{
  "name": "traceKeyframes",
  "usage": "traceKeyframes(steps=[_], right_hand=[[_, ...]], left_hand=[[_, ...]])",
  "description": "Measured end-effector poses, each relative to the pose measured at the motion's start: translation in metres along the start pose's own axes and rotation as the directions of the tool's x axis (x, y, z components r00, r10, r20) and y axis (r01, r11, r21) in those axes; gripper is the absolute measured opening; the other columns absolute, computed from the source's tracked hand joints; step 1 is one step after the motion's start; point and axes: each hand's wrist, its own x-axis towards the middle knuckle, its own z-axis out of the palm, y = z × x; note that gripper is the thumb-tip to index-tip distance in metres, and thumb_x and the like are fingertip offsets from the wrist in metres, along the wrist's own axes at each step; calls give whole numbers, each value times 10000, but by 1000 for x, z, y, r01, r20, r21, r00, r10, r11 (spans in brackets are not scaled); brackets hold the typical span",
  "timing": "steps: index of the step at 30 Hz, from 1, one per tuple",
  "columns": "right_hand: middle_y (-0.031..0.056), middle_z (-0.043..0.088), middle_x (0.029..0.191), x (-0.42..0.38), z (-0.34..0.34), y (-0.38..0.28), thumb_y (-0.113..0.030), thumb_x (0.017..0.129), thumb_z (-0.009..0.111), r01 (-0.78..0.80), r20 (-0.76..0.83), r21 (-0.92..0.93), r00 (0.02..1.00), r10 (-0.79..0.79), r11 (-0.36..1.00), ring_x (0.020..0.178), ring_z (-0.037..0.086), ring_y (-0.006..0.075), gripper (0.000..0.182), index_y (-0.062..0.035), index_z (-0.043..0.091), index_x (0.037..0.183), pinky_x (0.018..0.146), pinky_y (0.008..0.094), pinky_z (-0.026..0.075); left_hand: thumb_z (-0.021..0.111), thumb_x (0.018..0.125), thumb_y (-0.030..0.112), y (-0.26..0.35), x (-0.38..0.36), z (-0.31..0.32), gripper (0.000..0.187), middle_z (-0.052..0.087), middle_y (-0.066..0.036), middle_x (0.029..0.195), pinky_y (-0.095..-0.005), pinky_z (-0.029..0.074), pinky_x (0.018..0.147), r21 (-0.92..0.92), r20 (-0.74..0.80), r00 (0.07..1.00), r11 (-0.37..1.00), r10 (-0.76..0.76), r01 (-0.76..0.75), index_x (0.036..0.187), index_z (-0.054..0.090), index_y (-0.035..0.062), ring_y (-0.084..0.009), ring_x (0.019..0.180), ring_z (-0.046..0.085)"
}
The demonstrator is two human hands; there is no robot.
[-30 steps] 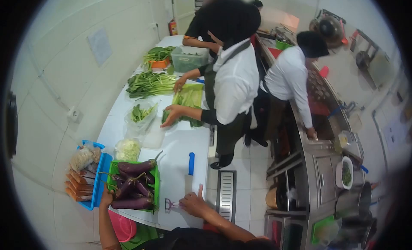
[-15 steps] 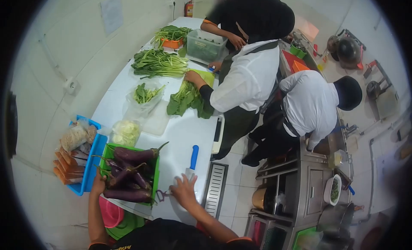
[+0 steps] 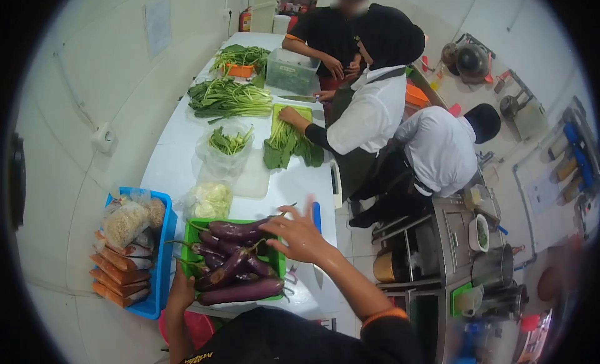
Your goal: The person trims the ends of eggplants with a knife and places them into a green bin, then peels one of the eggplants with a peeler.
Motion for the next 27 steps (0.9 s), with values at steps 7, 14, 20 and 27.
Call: traceKeyframes(steps=[7,14,20,27], right_hand=[[142,619,1180,54,54,-21,-393,737,844,92,266,-315,964,-5,945,1127,630,358,787,-125,537,1410,1217,696,115],[201,695,988,33,19,-18,-497,834,722,-151,416,-156,886,204,976,988,686,402,568,-49,610,1163,1157,678,262],[200,724,955,-8,-78,-5,-548,920,687,-358,415,54,857,306,932,915,704,394,593,-64,619,1256,820,460,549],[54,627,916,10,-163,6,-231,946,715,0,-455,702,770,448,713,634,583,82,676,-71,435,1540,599,251,499]], left_hand=[[579,981,258,114,35,-70,332,633,-212,1256,-704,90,1196,34,98,986,989,138,-142,1262,612,84,-385,1120,626],[603,938,599,102,90,3,707,300,-200,1636,-762,-56,1157,71,313,891,928,327,-366,1481,523,154,-533,1512,162],[530,946,675,94,84,11,720,228,-206,1676,-738,-118,1153,-44,475,809,927,346,-371,1490,535,203,-533,1536,60],[603,827,775,131,40,19,885,240,-233,1661,-774,-98,1132,99,393,816,862,424,-497,1398,607,98,-571,1506,129]])
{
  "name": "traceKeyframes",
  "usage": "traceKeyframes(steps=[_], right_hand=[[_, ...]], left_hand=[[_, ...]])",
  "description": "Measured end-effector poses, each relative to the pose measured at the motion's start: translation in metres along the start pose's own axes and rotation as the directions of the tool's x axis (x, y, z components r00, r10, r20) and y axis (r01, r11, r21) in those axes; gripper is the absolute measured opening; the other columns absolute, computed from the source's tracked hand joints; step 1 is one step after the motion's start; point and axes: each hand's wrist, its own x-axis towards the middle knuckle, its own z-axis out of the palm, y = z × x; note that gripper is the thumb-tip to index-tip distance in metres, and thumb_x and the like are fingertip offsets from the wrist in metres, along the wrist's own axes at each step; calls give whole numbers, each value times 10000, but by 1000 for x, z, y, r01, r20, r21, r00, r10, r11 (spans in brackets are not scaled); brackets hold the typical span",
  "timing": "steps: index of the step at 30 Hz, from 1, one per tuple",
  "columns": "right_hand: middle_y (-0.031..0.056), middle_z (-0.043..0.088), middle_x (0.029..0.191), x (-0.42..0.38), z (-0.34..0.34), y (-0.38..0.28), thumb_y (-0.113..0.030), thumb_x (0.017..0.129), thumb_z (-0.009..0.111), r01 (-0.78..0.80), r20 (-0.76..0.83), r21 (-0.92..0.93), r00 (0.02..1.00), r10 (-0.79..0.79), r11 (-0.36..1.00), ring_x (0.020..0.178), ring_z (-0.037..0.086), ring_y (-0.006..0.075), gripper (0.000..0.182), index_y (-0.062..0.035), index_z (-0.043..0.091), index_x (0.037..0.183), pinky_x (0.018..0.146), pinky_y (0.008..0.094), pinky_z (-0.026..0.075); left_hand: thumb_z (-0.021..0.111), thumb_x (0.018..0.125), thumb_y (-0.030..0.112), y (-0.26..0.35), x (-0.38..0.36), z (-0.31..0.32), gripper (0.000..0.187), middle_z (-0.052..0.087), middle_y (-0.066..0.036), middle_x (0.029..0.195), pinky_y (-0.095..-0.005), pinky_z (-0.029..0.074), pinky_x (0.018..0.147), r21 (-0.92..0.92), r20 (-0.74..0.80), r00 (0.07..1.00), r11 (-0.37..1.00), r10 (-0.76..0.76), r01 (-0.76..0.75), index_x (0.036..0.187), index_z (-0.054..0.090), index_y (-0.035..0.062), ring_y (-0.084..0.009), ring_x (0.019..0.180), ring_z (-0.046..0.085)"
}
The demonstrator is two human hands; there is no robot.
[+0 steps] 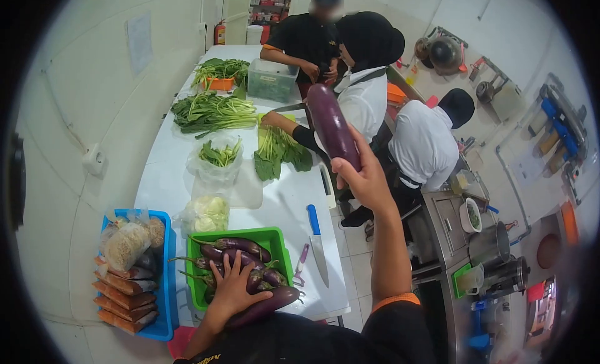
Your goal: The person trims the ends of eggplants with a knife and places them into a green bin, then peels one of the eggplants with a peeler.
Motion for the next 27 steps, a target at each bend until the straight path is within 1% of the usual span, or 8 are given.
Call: traceKeyframes(steps=[6,8,11,14,16,18,23,27], right_hand=[[115,683,930,-16,11,73,-304,923,764,-130,295,-239,934,200,962,717,655,137,601,-14,532,1396,635,299,529],[136,724,1005,-25,27,113,-396,896,791,-106,378,-472,873,309,875,884,705,211,650,-41,547,1383,903,451,537],[107,737,1091,-47,55,190,-427,874,797,46,495,-575,814,302,817,1074,694,281,628,-146,568,1388,1159,674,198],[36,726,1207,-46,83,218,-343,869,794,115,568,-615,751,337,780,1185,655,273,601,-250,563,1415,1169,754,9],[-7,696,1293,-43,104,233,-309,890,763,139,614,-605,708,348,784,1292,587,250,564,-273,569,1418,1167,762,-16],[-19,662,1356,-45,129,268,-301,907,743,207,664,-550,696,273,809,1345,544,245,532,-289,584,1415,1156,762,-40],[-7,590,1459,-61,142,281,-252,919,695,227,613,-515,771,170,827,1421,471,266,427,-272,655,1343,1132,781,-21],[66,634,1382,-84,113,249,-276,925,662,-22,152,-497,982,112,868,1376,512,304,324,-179,682,1234,1142,729,110]], left_hand=[[612,900,653,-9,-15,-5,687,407,-188,1587,-783,-89,1131,-19,23,1000,1000,3,-3,1221,686,50,-509,1509,210],[606,928,606,-13,-16,-7,654,458,-164,1559,-767,-97,1142,-40,45,999,999,31,-29,1250,658,39,-473,1522,215],[598,957,577,-21,-24,-25,660,637,-195,1331,-721,-19,1196,-382,-129,992,923,-15,-36,1303,569,16,-436,1400,462],[577,984,572,-59,-43,-11,647,717,-176,996,-666,243,1193,-999,-29,980,44,-197,-20,1314,461,28,-384,1011,713],[477,1011,637,-76,-39,-16,644,624,-115,727,-567,560,878,-965,-254,945,-15,-206,-262,1263,404,49,-305,615,684],[417,1025,654,-77,-40,-31,643,590,-112,709,-541,600,711,-839,-293,925,-398,-241,-370,1254,389,54,-308,560,653],[300,1064,619,-100,-15,-35,618,568,-164,757,-523,531,585,-682,-344,924,-632,-169,-370,1257,382,37,-350,546,601],[290,1077,593,-109,-14,-18,581,537,-128,743,-506,490,526,-589,-333,923,-723,-191,-362,1235,375,40,-322,517,563]])
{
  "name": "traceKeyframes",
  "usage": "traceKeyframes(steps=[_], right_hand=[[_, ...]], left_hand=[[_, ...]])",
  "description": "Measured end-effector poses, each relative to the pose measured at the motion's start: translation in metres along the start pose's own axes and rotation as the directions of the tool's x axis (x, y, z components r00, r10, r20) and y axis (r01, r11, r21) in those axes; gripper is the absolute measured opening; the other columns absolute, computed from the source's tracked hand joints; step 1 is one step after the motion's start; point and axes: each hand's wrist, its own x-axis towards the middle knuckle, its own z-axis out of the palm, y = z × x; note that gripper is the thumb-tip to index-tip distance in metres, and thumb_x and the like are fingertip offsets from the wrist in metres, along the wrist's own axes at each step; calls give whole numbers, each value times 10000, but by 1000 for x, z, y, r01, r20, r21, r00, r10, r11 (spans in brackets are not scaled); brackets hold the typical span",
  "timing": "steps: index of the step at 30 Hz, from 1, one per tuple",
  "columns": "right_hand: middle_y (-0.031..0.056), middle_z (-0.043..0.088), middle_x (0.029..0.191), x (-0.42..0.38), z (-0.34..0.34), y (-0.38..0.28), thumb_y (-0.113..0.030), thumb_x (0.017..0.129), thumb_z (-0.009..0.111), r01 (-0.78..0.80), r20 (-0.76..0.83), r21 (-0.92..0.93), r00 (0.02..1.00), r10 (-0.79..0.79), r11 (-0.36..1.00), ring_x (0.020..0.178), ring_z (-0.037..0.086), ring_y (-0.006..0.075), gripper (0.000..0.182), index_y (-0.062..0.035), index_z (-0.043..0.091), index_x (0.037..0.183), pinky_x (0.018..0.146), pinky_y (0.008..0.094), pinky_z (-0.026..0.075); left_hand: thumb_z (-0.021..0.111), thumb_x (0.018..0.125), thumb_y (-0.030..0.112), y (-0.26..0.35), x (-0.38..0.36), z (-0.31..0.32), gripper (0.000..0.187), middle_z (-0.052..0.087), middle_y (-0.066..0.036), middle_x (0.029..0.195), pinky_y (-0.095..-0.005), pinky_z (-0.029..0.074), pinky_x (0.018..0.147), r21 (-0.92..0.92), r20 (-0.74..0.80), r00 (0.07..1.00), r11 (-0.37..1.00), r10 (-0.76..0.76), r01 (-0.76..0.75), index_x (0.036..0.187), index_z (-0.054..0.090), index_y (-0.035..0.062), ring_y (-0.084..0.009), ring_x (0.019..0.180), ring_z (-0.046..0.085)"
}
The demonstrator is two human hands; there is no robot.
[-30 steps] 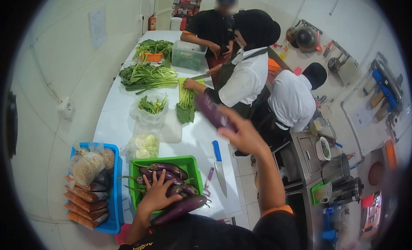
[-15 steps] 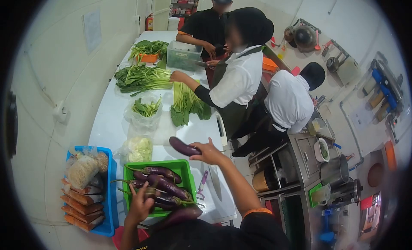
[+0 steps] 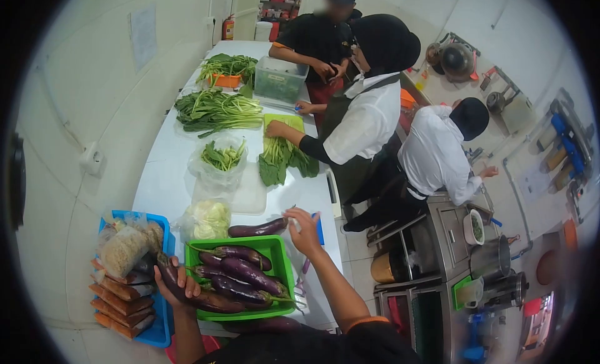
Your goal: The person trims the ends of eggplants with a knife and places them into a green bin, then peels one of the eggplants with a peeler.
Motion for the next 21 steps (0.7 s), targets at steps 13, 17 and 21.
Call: traceKeyframes(steps=[13,17,21], right_hand=[[213,689,1231,-211,-52,-80,-733,986,415,-494,854,-41,434,287,868,1205,628,341,812,-37,627,1345,1069,456,421],[185,632,1367,-209,-57,-117,-652,954,597,-568,794,-23,490,360,823,1389,493,330,740,-67,571,1408,1206,643,128],[132,685,1240,-227,-56,-118,-473,927,739,-574,659,226,685,310,787,1225,594,239,574,-57,635,1308,1151,545,301]], left_hand=[[332,1066,589,-41,42,-2,586,586,-99,797,-453,505,545,-39,-139,990,999,-12,7,1241,516,61,-275,542,584],[371,1047,591,-58,46,2,543,581,-73,771,-451,535,552,112,-256,966,992,-24,54,1217,536,101,-240,541,585],[415,1038,562,-66,63,50,497,566,-73,763,-519,576,822,300,-208,977,954,52,13,1247,520,123,-234,579,597]])
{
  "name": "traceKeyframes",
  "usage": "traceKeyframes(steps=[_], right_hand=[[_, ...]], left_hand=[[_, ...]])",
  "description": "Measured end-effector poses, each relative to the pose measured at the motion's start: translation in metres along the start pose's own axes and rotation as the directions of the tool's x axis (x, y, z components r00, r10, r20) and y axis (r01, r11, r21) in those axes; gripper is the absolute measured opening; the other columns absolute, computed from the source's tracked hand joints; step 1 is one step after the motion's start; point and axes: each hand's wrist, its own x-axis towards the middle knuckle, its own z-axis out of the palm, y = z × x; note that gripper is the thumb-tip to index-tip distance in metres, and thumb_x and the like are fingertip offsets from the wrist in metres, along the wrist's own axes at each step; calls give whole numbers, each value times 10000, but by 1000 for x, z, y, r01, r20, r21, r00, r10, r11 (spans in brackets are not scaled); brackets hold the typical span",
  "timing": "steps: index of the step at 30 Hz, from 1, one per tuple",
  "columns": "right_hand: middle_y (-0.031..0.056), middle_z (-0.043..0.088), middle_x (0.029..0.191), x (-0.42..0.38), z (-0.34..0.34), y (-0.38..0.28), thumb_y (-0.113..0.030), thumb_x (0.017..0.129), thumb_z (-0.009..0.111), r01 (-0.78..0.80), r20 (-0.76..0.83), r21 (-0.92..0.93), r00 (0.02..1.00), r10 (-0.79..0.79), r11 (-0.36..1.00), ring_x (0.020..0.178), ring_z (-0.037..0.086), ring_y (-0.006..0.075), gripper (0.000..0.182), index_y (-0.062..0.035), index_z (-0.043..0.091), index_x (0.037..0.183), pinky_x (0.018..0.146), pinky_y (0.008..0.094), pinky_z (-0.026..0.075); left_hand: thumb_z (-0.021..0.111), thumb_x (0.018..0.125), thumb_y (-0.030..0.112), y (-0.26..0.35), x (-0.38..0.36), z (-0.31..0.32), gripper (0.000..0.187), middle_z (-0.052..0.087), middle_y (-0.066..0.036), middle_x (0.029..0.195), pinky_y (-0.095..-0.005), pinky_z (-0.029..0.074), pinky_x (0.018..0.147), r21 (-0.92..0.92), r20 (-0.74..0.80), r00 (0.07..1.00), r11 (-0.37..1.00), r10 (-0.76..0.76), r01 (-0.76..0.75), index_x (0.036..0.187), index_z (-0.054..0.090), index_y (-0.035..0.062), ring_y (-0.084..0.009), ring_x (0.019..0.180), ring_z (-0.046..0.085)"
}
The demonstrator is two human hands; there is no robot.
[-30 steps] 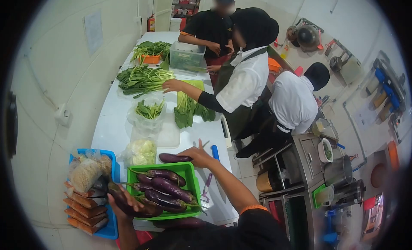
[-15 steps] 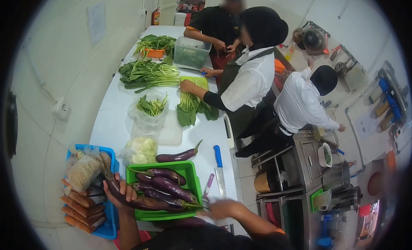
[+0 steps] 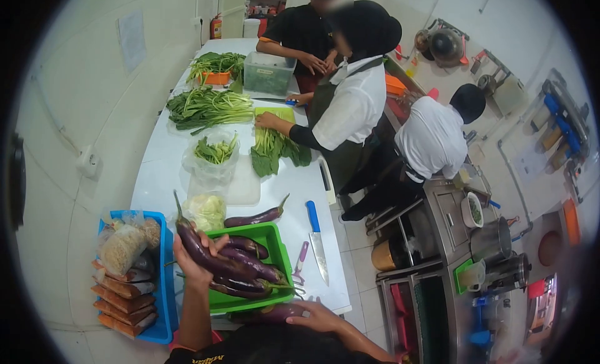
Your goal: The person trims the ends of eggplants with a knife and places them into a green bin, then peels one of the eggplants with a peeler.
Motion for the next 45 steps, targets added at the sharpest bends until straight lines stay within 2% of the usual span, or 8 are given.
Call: traceKeyframes(steps=[6,8,10,21,25,27,37,45], right_hand=[[71,705,1128,-3,-39,54,-210,895,768,399,-422,504,888,-184,766,1048,648,148,427,11,643,1238,982,335,502],[74,681,1167,-3,-57,55,-381,892,722,608,-600,652,779,-182,453,1050,667,205,484,-27,628,1208,964,374,527],[104,670,1166,-4,-83,37,-586,935,577,717,-730,656,682,-47,236,1075,662,285,590,-59,616,1198,976,461,533],[55,618,866,31,-180,-40,-587,962,575,795,-795,600,605,39,-90,769,611,206,515,-75,600,1023,740,392,517],[67,608,905,59,-190,-91,-578,974,556,796,-806,589,591,-36,-141,786,600,217,493,-94,578,1065,758,404,510],[75,611,914,81,-193,-114,-585,972,555,735,-767,639,630,-118,-227,800,602,227,492,-103,583,1066,773,414,509],[105,660,1103,163,-87,-178,-556,1031,511,443,-510,847,833,-215,-294,1070,634,288,519,-65,600,1173,1042,473,481],[118,575,1380,151,-65,-117,-326,920,775,226,-6,826,920,-392,516,1273,574,254,597,-51,532,1392,1093,417,451]], left_hand=[[700,977,283,12,50,80,548,635,-76,959,-327,591,736,643,403,912,687,73,-339,1386,433,35,-158,822,662],[682,971,340,-3,82,93,572,705,-148,994,-454,502,978,776,630,774,-17,55,-631,1395,454,30,-271,947,687],[637,967,482,-30,116,87,607,735,-193,1040,-615,121,1220,801,553,820,-175,-148,-572,1404,488,88,-417,1062,660],[693,881,556,-108,184,-44,649,610,-134,1417,-766,-30,1149,730,-83,780,-570,-620,-376,1392,599,167,-327,1398,490],[710,906,512,-75,134,5,758,565,-186,1463,-689,-57,1183,873,211,875,-319,-435,-369,1491,495,80,-341,1429,465],[762,867,469,-63,107,27,799,560,-157,1477,-679,-11,1201,943,330,810,208,-484,-260,1515,461,111,-376,1469,399],[861,800,452,-67,64,53,998,465,-173,1519,-561,156,1249,535,665,740,627,102,-567,1534,294,83,-328,1438,405],[759,908,405,-27,46,52,471,664,-117,895,-645,131,1261,122,356,864,899,356,-420,1101,445,112,-177,921,661]])
